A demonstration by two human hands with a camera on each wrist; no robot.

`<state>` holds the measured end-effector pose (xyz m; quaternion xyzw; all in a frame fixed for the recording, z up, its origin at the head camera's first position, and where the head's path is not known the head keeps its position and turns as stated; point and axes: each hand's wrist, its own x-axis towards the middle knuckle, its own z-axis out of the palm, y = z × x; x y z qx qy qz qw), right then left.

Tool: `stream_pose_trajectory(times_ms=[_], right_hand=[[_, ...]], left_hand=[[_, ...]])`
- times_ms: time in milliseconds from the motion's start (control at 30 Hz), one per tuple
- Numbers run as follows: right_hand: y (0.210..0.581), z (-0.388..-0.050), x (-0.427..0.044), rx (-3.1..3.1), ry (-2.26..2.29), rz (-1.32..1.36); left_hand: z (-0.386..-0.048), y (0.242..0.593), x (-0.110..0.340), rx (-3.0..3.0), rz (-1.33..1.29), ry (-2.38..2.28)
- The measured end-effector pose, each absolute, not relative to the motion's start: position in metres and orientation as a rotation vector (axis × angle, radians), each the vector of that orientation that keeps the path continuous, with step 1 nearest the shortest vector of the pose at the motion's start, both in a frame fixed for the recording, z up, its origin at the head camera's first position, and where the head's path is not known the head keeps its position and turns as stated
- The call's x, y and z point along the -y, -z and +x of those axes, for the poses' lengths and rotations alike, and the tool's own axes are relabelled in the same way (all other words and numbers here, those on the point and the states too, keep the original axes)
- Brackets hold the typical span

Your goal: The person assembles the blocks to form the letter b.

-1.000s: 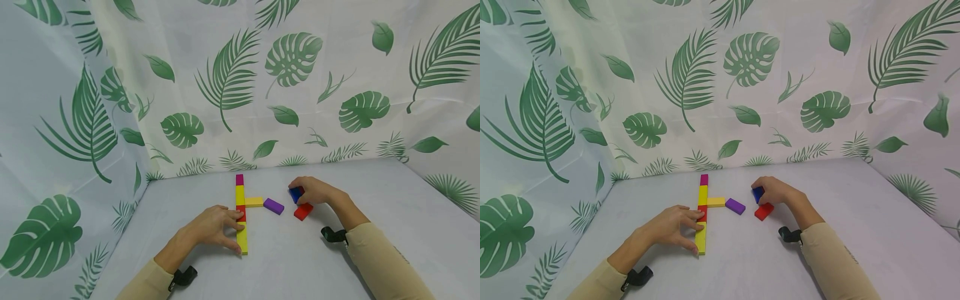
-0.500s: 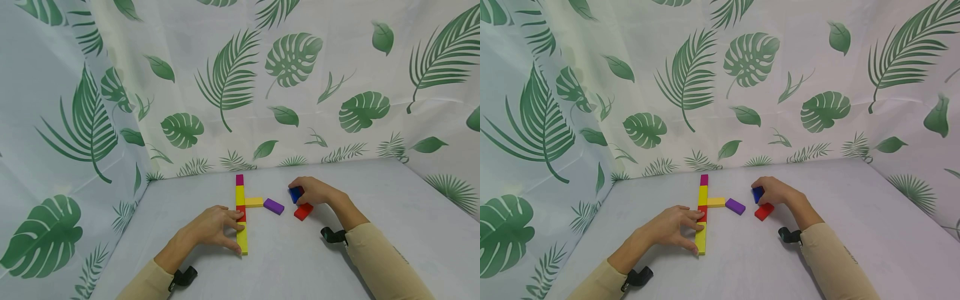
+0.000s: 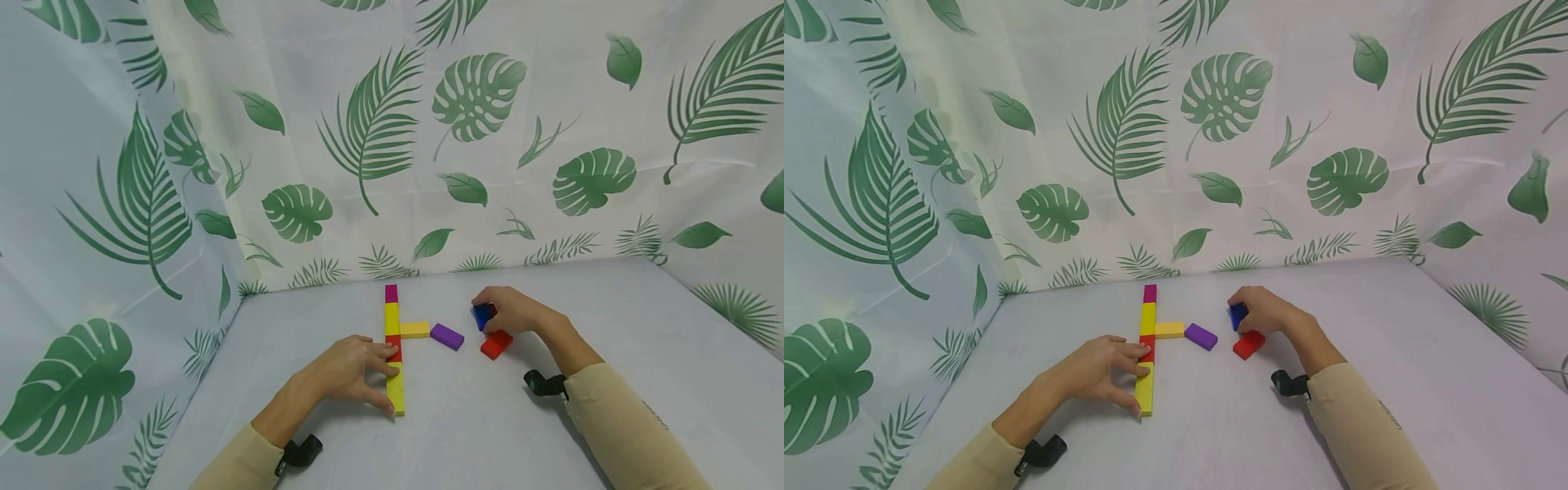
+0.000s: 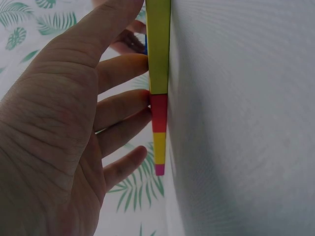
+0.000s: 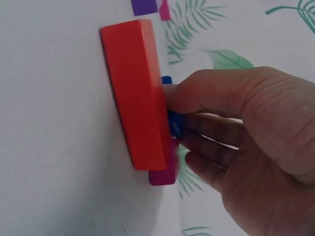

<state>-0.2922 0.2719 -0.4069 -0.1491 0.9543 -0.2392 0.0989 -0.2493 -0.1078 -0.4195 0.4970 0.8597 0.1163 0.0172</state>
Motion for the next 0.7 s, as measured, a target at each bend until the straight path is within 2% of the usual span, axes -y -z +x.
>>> stream_pose_trajectory(times_ms=[700], right_hand=[[0.381, -0.283, -0.255, -2.939, 0.783, -0.666]], left_hand=[[-0.251, 0.42, 0.108, -2.67, 1.538, -0.351]])
